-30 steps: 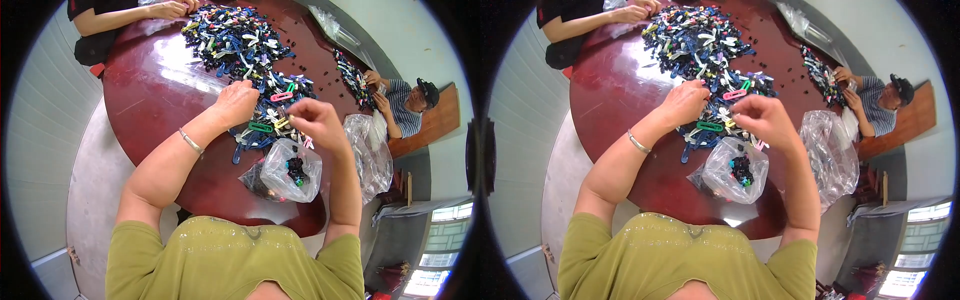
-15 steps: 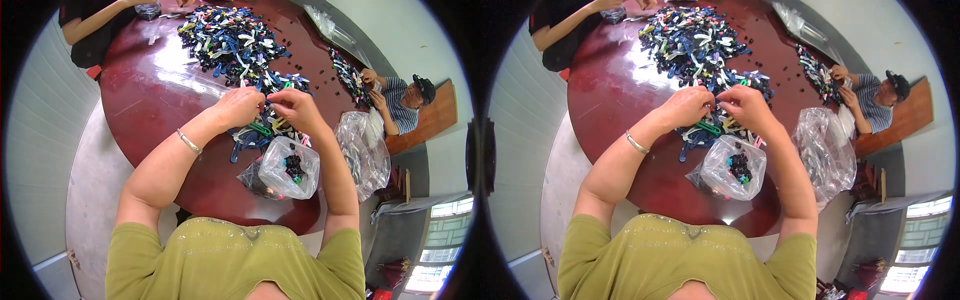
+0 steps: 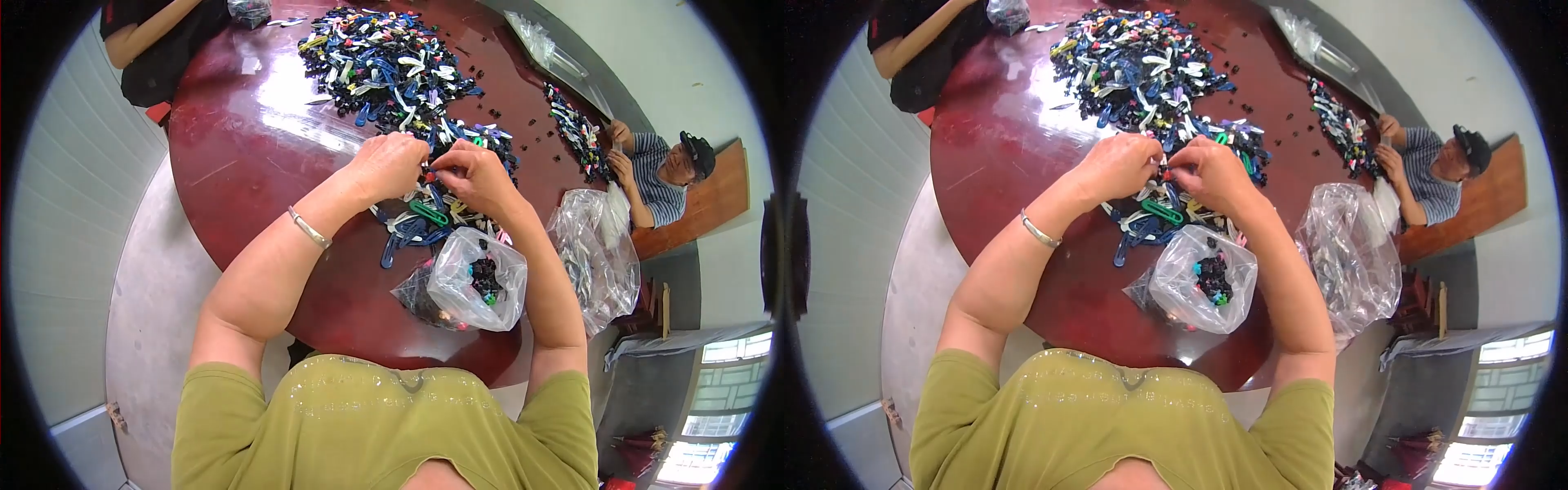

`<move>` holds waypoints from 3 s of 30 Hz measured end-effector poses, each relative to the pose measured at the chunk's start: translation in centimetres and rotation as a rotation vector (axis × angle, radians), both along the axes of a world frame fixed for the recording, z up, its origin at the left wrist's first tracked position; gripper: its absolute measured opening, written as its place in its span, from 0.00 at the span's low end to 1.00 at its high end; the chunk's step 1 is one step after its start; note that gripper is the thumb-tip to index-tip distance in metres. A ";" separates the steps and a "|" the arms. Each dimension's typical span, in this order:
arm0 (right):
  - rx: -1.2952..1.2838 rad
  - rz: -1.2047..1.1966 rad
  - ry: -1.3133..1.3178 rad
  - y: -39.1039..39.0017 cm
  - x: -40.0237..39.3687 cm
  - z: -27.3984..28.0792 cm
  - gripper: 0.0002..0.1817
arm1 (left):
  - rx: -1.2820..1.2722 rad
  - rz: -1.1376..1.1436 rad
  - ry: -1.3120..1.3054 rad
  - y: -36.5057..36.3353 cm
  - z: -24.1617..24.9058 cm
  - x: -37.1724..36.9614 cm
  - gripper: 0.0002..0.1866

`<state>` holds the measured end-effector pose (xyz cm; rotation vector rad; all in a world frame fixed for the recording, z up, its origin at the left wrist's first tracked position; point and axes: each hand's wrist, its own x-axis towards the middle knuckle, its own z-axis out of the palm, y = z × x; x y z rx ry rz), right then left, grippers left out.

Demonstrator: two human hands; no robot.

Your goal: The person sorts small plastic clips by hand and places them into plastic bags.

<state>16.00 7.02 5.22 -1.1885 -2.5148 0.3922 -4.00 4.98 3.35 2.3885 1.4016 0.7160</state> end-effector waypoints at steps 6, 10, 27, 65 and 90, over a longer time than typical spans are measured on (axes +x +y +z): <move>0.104 0.020 -0.089 -1.0 -0.5 -0.2 0.08 | -0.090 0.029 0.043 -0.1 0.7 -0.1 0.07; 0.072 0.048 -0.005 -0.8 -0.3 0.1 0.08 | -0.017 0.018 0.020 0.1 0.0 -0.2 0.10; -0.435 0.043 0.348 -10.3 4.6 8.4 0.04 | -0.700 -0.143 -0.642 0.2 1.1 -0.4 0.11; -0.054 0.406 -0.027 -2.1 -4.5 -0.1 0.11 | -0.203 0.050 -0.492 2.1 -0.1 -1.3 0.11; -0.391 -0.019 0.255 -6.1 3.0 5.3 0.05 | -0.277 -0.137 -0.245 0.2 0.7 -0.5 0.09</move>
